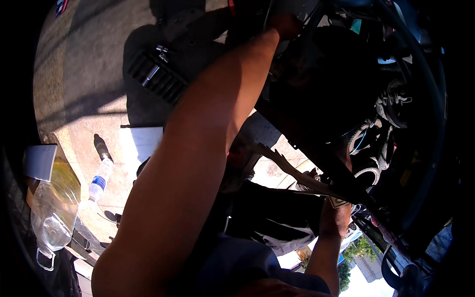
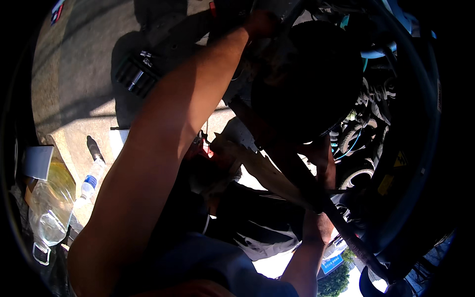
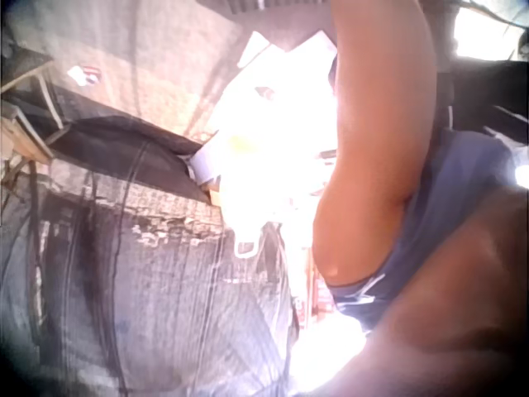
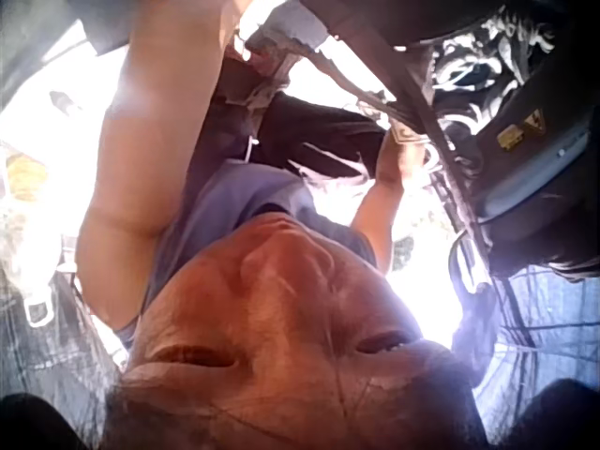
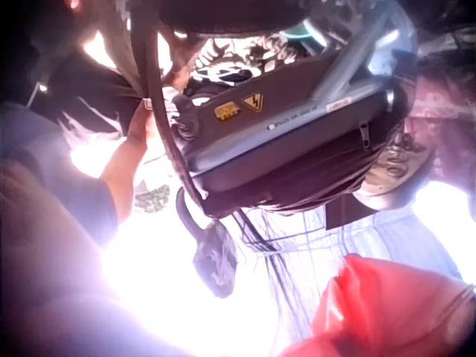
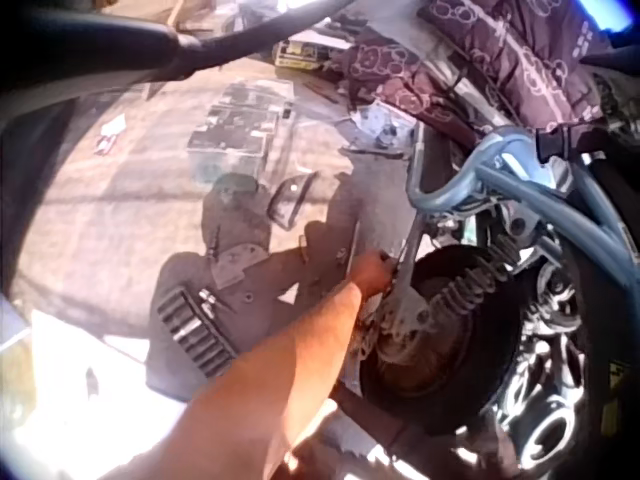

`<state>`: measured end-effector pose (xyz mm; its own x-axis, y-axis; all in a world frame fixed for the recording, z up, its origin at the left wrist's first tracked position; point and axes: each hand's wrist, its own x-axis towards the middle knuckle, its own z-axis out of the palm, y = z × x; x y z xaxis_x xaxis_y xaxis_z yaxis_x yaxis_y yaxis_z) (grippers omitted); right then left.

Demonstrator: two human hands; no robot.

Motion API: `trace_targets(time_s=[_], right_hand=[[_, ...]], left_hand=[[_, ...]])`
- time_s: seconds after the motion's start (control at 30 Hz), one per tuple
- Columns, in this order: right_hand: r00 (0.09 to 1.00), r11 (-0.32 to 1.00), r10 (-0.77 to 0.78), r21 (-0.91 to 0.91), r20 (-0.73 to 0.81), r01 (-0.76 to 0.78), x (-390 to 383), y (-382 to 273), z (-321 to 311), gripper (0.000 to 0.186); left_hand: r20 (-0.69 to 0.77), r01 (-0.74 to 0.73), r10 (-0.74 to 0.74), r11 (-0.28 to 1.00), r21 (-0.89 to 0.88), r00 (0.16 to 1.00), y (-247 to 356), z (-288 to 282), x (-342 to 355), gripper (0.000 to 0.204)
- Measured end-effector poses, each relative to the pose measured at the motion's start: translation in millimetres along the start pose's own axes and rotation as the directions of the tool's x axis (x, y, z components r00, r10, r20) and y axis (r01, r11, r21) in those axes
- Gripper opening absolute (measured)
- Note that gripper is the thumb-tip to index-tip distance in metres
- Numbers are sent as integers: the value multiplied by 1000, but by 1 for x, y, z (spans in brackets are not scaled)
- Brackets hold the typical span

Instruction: The person uses an impact driver and a socket to loosen and tighten bolts on the rear assembly of a motorcycle, while also handling a seat component.

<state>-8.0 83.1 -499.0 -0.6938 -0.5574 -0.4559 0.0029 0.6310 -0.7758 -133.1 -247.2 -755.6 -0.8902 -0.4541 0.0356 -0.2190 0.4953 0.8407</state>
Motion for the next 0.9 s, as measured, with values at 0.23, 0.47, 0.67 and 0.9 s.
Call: trace_targets(time_s=[0.23, 0.47, 0.67, 0.9], right_hand=[[972, 1000, 16, -20, 234, -12, 46, 19, -38, 53], [969, 908, 93, 381, 229, -177, 3, 41, -79, 61], [997, 992, -19, 125, -70, 28, 108, 160, -121, 55], [976, 931, 160, 351, -150, -98, 121, 111, -63, 55]], left_hand=[[54, 169, -172, 984, 49, 984, 6, -40, -22, 28], [626, -38, 116, 990, -136, 771, 51, -109, -70, 43], [627, -49, 151, 983, -177, 764, 50, -101, -81, 38], [461, -177, 150, 984, 14, 874, 51, -102, -102, 39]])
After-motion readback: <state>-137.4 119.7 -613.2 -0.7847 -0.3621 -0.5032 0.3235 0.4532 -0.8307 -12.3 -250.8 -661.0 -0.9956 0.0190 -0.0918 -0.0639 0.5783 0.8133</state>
